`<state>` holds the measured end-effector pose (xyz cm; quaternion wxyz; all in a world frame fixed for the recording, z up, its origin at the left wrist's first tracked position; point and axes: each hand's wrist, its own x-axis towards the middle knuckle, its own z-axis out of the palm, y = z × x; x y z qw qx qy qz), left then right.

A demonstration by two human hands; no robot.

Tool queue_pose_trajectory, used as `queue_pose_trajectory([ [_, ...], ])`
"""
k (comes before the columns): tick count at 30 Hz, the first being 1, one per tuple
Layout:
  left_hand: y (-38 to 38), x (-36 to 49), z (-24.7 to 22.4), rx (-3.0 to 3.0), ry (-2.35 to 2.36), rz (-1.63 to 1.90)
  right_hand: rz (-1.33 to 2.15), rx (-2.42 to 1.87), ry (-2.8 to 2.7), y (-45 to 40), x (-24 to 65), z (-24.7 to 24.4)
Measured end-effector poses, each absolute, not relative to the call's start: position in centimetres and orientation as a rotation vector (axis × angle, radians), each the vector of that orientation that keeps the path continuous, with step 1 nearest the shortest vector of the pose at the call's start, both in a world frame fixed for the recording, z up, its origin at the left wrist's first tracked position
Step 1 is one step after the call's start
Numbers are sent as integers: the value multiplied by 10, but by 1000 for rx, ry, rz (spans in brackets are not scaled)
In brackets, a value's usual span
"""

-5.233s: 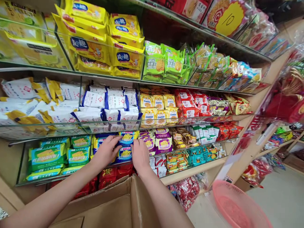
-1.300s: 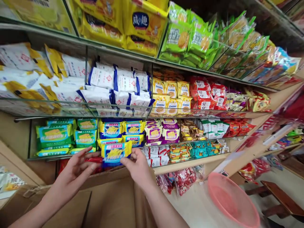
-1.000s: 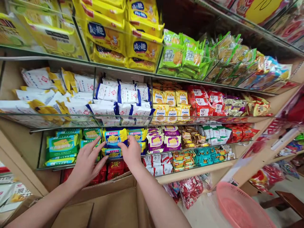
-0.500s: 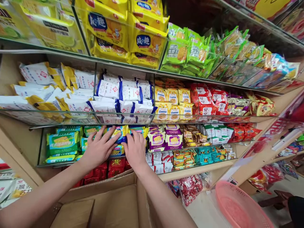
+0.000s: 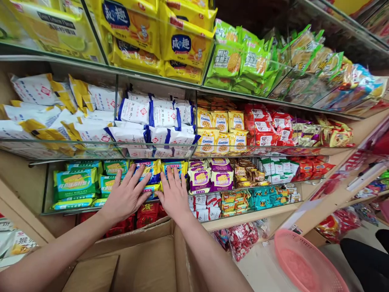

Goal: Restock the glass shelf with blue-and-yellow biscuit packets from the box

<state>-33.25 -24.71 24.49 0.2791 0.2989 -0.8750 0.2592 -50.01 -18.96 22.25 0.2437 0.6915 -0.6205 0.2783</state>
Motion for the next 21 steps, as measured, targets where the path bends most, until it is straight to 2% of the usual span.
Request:
queue_pose_trajectory([
  [21,-250,-345,247,760,-2411,685,692,1986,-1607,-186,-520,218],
])
